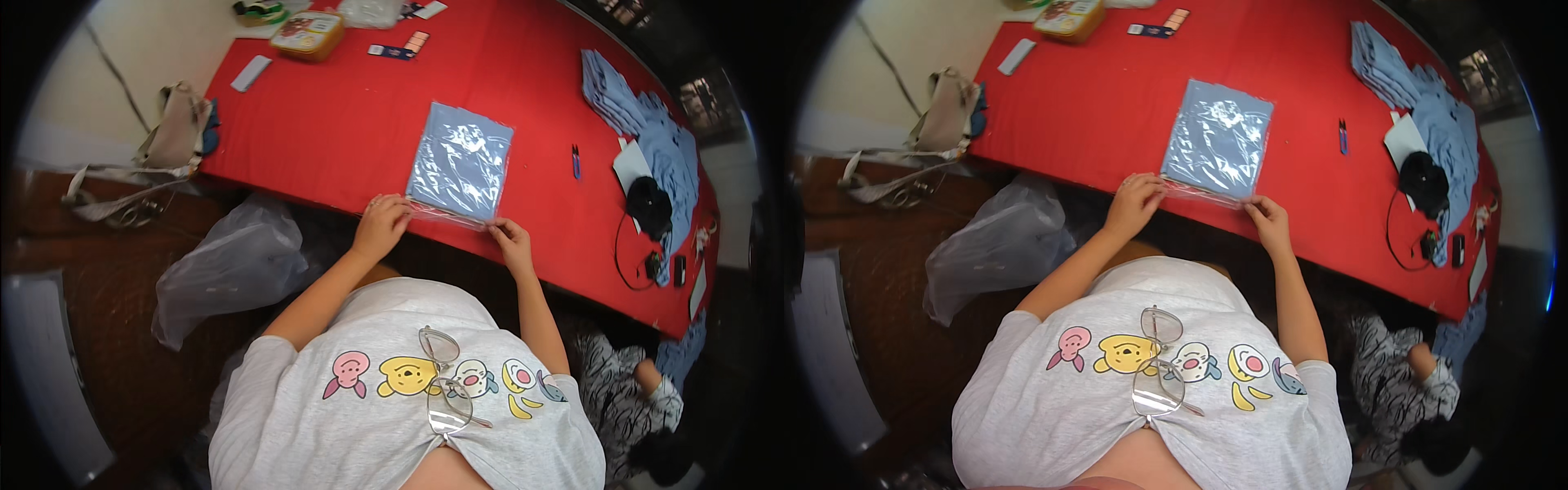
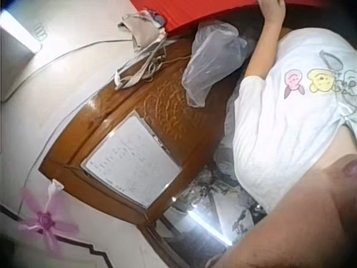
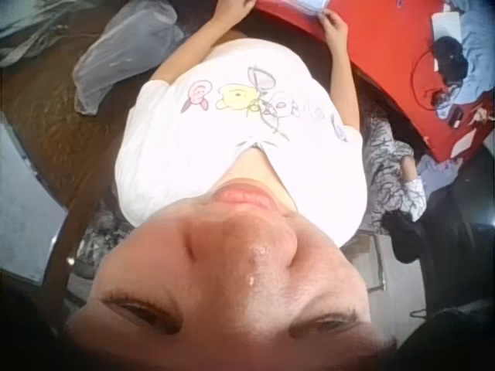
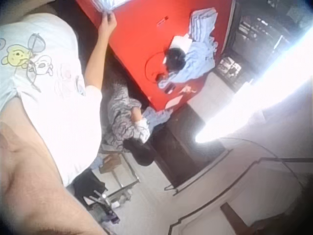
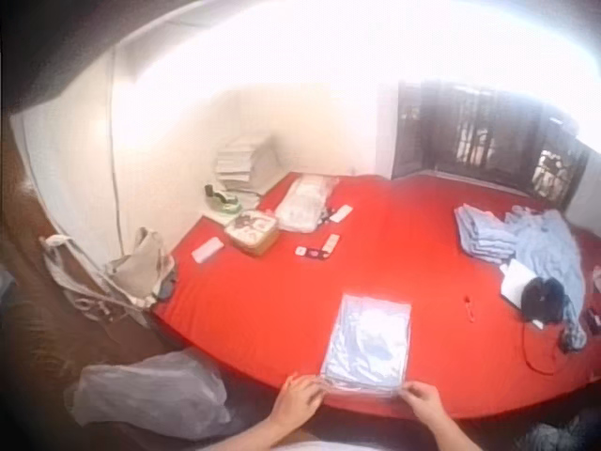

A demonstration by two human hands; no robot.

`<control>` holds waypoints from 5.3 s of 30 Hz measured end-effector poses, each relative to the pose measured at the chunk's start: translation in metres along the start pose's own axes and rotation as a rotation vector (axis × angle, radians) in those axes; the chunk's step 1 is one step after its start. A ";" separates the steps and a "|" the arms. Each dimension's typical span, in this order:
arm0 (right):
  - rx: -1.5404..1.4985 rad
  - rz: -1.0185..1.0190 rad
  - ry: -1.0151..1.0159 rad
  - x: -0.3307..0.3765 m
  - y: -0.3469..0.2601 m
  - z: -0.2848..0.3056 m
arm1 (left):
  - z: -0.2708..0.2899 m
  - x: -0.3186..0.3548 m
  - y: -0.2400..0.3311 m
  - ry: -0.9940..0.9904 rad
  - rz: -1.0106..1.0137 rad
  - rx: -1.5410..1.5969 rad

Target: The person places a folded light blue shirt into a clear plastic bag, seals the bag by pressing the adhesive strip, and stacks it with other bagged shirts on a red surface.

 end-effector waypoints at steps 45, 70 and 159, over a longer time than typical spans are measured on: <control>1.193 0.096 0.393 -0.053 0.005 -0.082 | -0.081 -0.166 -0.017 -0.219 -0.500 -0.329; 1.089 0.257 0.353 -0.115 -0.003 -0.110 | -0.090 -0.219 -0.004 -0.193 -0.546 -0.251; 0.040 0.284 0.262 -0.617 -0.102 -0.278 | 0.133 -0.082 -0.317 0.305 0.488 -0.186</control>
Point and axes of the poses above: each hand's wrist, its own x-axis away from the middle knuckle, its own z-axis out of the back of the hand, y = z × x, the point moved 2 cm from there along -x, towards the middle knuckle, and after that the axes turned 13 degrees about -x, right-handed, at the moved point
